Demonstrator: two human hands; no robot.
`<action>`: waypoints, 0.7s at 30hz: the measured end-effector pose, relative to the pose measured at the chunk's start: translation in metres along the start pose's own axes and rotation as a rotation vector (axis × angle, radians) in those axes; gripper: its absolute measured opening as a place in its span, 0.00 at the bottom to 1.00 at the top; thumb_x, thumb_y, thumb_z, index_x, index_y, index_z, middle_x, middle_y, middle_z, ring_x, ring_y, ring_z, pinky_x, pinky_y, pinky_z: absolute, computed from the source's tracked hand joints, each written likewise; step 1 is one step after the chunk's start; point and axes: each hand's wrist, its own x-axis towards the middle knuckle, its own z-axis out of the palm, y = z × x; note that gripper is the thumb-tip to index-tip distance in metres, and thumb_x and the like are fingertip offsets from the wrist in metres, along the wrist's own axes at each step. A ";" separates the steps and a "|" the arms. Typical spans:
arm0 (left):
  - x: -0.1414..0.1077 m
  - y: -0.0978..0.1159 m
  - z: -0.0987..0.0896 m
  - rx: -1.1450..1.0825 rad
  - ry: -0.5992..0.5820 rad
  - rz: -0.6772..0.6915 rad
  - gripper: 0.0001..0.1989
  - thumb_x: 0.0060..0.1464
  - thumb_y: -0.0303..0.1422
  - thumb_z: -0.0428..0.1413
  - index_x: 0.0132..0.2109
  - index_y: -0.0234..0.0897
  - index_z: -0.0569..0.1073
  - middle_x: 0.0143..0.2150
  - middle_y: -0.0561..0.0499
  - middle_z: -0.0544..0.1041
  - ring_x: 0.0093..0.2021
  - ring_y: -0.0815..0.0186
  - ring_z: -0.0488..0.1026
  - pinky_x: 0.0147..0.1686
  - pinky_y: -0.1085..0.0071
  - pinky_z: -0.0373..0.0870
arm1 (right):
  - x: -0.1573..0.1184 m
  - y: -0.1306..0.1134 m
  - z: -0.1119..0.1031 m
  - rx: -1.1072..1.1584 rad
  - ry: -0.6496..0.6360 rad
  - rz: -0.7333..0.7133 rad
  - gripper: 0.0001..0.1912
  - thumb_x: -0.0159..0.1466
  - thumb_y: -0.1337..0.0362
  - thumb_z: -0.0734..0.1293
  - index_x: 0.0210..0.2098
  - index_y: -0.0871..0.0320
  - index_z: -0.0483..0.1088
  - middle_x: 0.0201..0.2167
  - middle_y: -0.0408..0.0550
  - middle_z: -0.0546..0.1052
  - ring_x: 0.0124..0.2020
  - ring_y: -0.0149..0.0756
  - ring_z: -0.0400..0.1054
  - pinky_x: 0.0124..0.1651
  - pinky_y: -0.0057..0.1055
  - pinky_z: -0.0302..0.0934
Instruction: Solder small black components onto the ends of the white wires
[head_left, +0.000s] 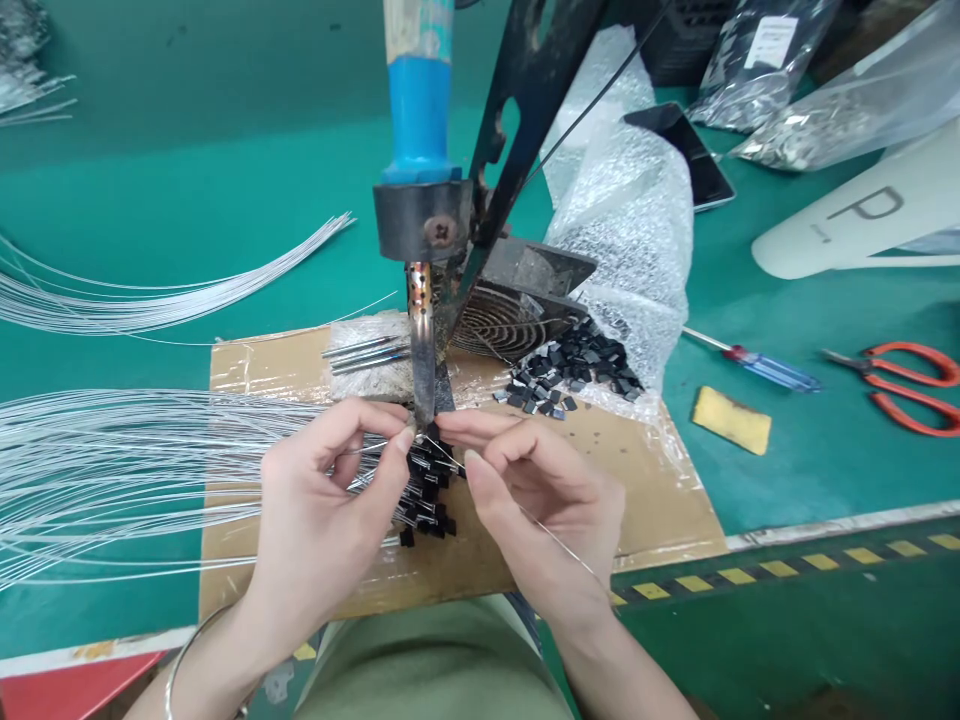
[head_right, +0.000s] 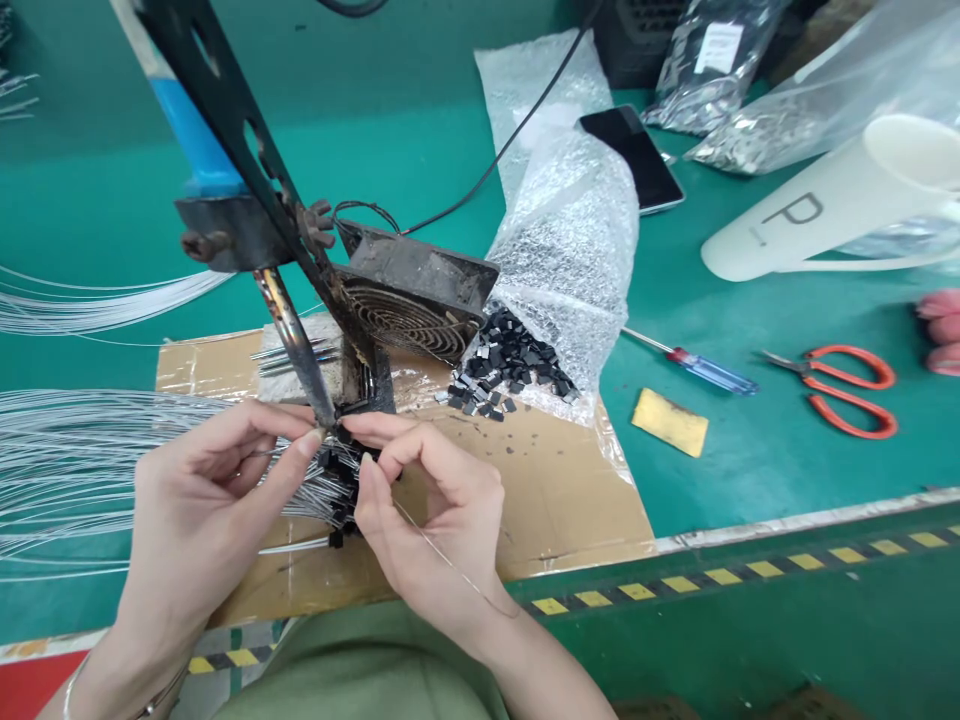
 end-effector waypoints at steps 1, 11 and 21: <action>0.000 0.000 0.000 0.004 0.006 0.005 0.05 0.59 0.26 0.61 0.34 0.39 0.79 0.33 0.57 0.80 0.21 0.75 0.52 0.20 0.74 0.51 | 0.000 0.000 0.000 0.000 -0.005 -0.004 0.12 0.70 0.71 0.71 0.31 0.53 0.73 0.49 0.45 0.87 0.51 0.36 0.83 0.59 0.32 0.74; 0.004 0.002 0.003 0.029 -0.001 0.027 0.06 0.58 0.26 0.60 0.32 0.39 0.78 0.31 0.56 0.79 0.20 0.76 0.50 0.18 0.74 0.48 | 0.001 0.002 -0.003 -0.054 -0.024 -0.042 0.11 0.70 0.72 0.71 0.32 0.52 0.73 0.49 0.44 0.87 0.52 0.36 0.82 0.59 0.33 0.72; 0.002 -0.001 0.002 -0.013 -0.002 0.004 0.05 0.58 0.27 0.61 0.33 0.40 0.79 0.34 0.56 0.81 0.21 0.75 0.52 0.20 0.74 0.52 | -0.001 0.003 -0.002 -0.074 -0.021 -0.072 0.11 0.69 0.73 0.72 0.33 0.52 0.72 0.49 0.44 0.87 0.51 0.36 0.82 0.59 0.33 0.72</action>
